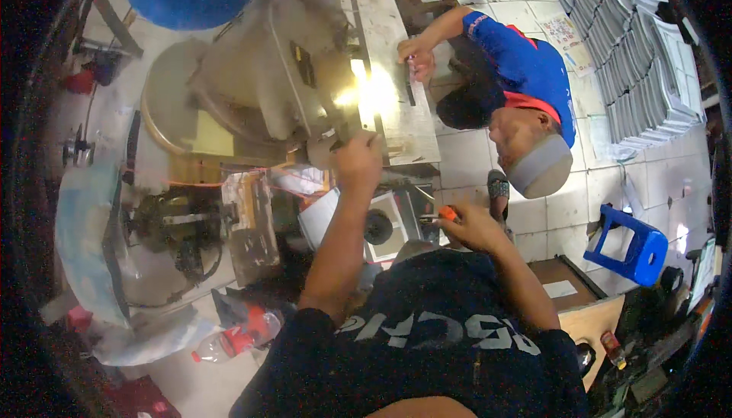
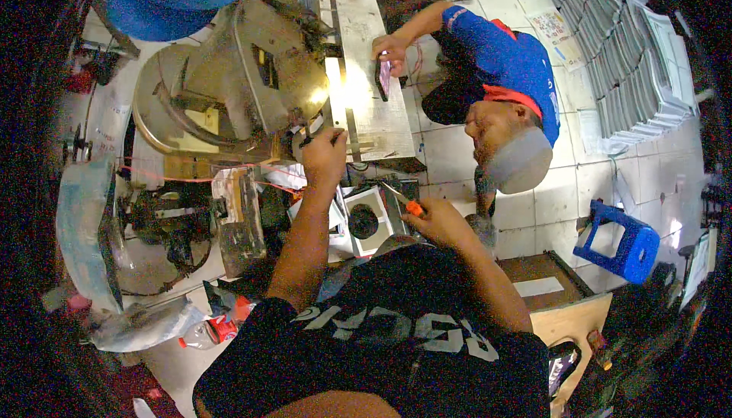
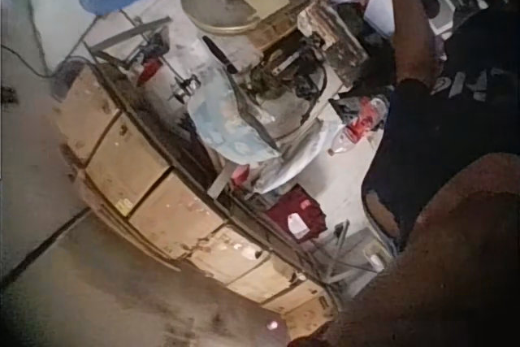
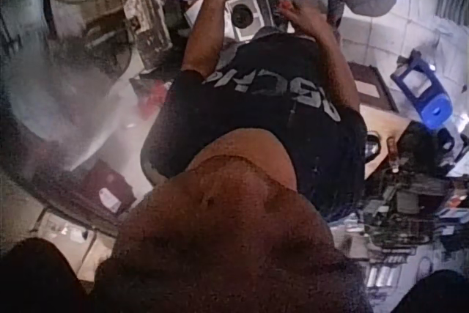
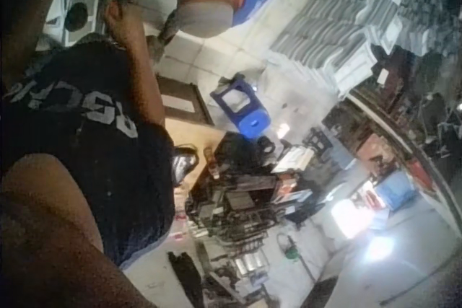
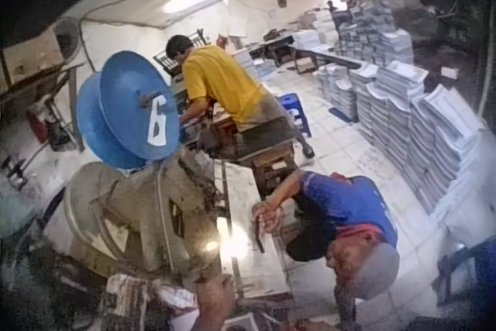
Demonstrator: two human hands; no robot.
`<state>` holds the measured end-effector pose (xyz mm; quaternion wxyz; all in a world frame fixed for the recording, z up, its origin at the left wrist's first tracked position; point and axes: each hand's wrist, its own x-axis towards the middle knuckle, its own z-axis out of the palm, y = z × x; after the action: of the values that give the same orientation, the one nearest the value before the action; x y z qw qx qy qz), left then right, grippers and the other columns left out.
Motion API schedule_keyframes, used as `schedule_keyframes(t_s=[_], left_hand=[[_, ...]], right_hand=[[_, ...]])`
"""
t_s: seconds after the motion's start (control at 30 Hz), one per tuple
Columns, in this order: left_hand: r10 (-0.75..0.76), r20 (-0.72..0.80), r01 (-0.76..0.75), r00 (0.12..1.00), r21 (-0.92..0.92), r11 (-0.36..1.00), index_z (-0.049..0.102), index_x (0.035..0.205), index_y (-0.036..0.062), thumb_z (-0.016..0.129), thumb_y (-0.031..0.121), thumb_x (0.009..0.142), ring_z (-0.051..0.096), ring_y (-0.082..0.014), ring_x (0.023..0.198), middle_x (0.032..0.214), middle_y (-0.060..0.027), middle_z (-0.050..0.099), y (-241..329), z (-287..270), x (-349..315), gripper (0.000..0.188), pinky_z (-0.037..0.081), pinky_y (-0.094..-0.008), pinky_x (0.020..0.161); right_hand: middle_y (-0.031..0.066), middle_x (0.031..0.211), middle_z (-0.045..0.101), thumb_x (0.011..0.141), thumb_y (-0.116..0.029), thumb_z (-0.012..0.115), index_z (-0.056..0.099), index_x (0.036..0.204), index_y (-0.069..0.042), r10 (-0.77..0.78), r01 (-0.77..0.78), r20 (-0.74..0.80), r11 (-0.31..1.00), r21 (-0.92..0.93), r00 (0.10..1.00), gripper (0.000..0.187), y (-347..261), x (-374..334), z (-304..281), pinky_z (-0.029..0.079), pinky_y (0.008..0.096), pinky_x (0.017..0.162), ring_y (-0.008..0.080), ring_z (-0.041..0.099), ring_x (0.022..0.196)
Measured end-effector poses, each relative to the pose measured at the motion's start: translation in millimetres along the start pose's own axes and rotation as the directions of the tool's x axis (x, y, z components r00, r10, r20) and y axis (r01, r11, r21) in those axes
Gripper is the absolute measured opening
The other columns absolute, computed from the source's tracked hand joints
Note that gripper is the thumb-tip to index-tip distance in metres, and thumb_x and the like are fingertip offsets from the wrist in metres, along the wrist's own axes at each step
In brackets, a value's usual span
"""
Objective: The person threads wire into an industrial binding machine, cuts the wire with pliers, and positions and secures the machine plate and cover by hand.
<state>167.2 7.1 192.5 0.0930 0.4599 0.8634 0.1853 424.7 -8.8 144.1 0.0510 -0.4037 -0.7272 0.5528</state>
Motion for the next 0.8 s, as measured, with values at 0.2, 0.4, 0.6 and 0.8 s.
schedule_keyframes(t_s=[0.2,0.4,0.6,0.8], left_hand=[[-0.028,-0.045,0.026,0.999,-0.051,0.998,0.071,0.096,0.0018,0.068,0.016,0.081,0.063,-0.0212,0.078,0.086,-0.0101,0.07,-67.0,67.6,15.4,0.021,0.051,-0.0359,0.075],[0.01,-0.017,-0.013,1.0,-0.174,0.985,0.066,0.101,-0.0014,0.066,0.023,0.091,0.067,-0.019,0.087,0.097,-0.0136,0.07,-66.7,38.5,35.3,0.027,0.053,-0.0301,0.078],[-0.056,0.093,0.101,0.994,-0.607,0.788,0.062,0.107,-0.0037,0.063,0.019,0.092,0.066,-0.0234,0.095,0.101,-0.0149,0.068,-48.1,47.6,28.4,0.027,0.055,-0.0321,0.081],[-0.031,0.038,0.039,0.999,-0.238,0.971,0.067,0.107,0.0006,0.068,0.029,0.089,0.066,-0.0206,0.084,0.098,-0.0114,0.07,-24.4,60.2,23.1,0.033,0.053,-0.032,0.076]], right_hand=[[0.0263,0.093,0.066,0.085,-0.051,0.061,0.065,0.1,-0.001,0.342,-0.339,-0.023,0.937,0.086,0.939,0.052,49.8,-45.7,1.6,0.049,0.0489,0.08,0.0431,0.063,0.089],[0.0288,0.091,0.065,0.091,-0.052,0.052,0.062,0.099,0.002,0.728,-0.522,-0.366,0.677,0.519,0.58,0.056,118.4,-137.4,53.0,0.047,0.0486,0.082,0.046,0.063,0.088],[0.0201,0.08,0.061,0.095,-0.05,0.046,0.056,0.085,0.003,0.731,-0.517,-0.653,0.488,0.704,-0.2,0.055,186.9,-207.4,135.2,0.046,0.0425,0.067,0.0309,0.057,0.072],[0.0077,0.07,0.064,0.084,-0.036,0.059,0.066,0.079,-0.013,0.643,-0.998,-0.765,-0.063,-0.019,-0.026,0.024,342.5,-344.6,199.5,0.048,0.0446,0.054,0.0224,0.061,0.059]])
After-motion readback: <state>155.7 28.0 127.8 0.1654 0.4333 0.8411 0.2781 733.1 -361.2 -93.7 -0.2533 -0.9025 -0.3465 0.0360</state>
